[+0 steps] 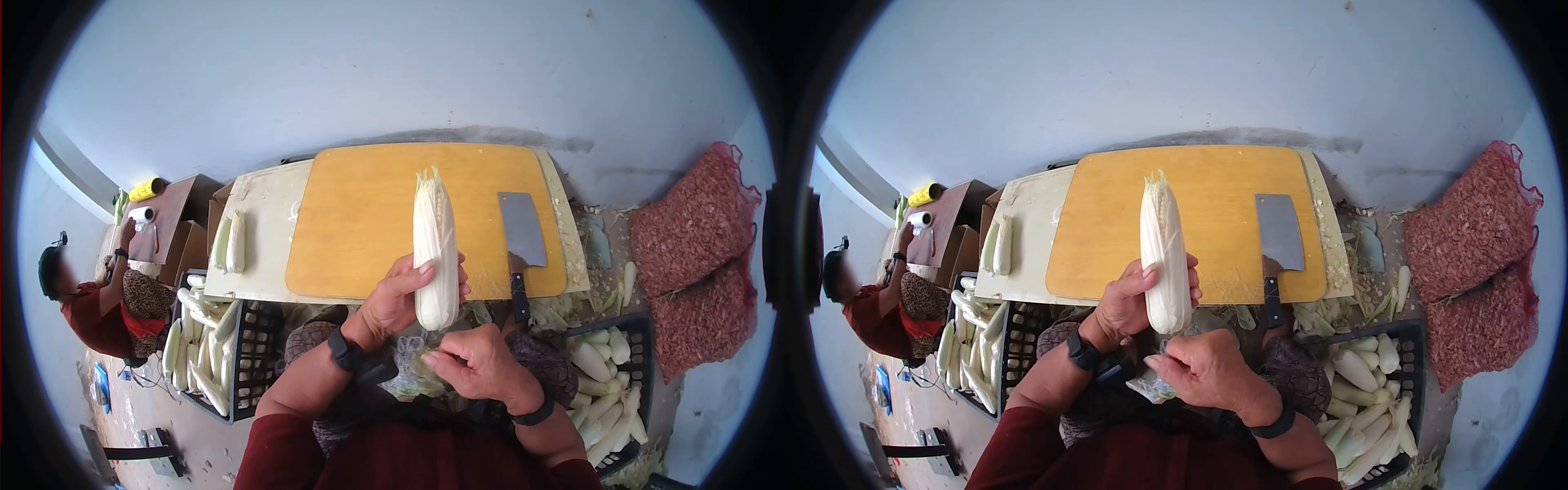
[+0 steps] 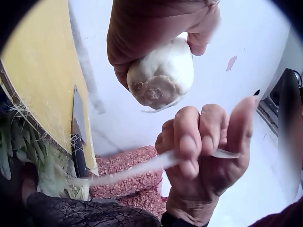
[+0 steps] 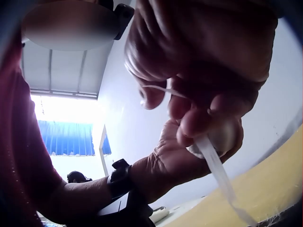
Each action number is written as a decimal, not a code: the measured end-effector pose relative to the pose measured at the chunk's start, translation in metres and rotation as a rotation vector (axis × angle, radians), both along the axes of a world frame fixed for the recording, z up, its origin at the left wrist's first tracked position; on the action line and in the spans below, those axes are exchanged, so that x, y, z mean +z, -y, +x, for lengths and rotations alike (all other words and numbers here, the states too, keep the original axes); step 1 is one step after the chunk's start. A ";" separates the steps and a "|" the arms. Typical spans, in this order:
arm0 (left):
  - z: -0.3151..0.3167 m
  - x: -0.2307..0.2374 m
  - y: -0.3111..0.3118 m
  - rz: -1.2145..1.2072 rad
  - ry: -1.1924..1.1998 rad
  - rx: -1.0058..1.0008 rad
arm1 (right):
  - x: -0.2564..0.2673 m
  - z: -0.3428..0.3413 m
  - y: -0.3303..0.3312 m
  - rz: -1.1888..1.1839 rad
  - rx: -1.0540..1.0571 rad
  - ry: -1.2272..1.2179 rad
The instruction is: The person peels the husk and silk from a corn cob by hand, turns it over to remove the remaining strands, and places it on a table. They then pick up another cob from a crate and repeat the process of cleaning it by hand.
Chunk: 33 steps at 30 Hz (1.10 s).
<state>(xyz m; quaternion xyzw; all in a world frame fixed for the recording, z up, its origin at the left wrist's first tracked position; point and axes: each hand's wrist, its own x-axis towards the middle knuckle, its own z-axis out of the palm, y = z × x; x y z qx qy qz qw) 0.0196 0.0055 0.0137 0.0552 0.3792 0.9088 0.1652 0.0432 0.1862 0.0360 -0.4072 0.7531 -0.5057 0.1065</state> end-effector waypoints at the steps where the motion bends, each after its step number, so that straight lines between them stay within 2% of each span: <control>1: 0.001 -0.001 0.000 0.002 -0.001 -0.001 | -0.001 -0.001 0.000 0.000 0.000 0.000; 3: 0.003 -0.001 0.001 -0.032 -0.008 0.006 | -0.003 -0.005 0.001 -0.121 -0.205 -0.192; 4: 0.005 0.000 0.001 -0.066 -0.016 0.011 | -0.001 -0.006 0.001 -0.121 -0.207 -0.189; 6: 0.009 0.001 -0.001 -0.121 -0.004 0.023 | 0.003 -0.008 0.000 -0.177 -0.484 -0.075; 8: 0.012 0.002 -0.003 -0.173 0.004 0.033 | 0.000 -0.013 -0.005 -0.144 -0.517 -0.096; 10: 0.015 0.002 -0.004 -0.244 0.055 0.047 | -0.001 -0.015 -0.005 -0.219 -0.590 -0.093; 14: 0.016 0.006 -0.006 -0.271 0.050 -0.003 | -0.001 -0.018 -0.008 -0.202 -0.610 -0.112; 20: 0.014 0.003 -0.007 -0.440 -0.100 -0.086 | -0.002 -0.024 -0.013 -0.197 -0.676 -0.074; 25: 0.011 0.002 -0.010 -0.652 -0.184 -0.114 | -0.003 -0.026 -0.013 -0.390 -0.732 0.053; 29: 0.013 0.005 -0.014 -0.684 -0.234 -0.101 | 0.000 -0.028 -0.015 -0.426 -0.716 0.087; 33: 0.013 0.007 -0.015 -0.729 -0.254 -0.124 | 0.013 -0.024 -0.017 -0.470 -0.683 0.268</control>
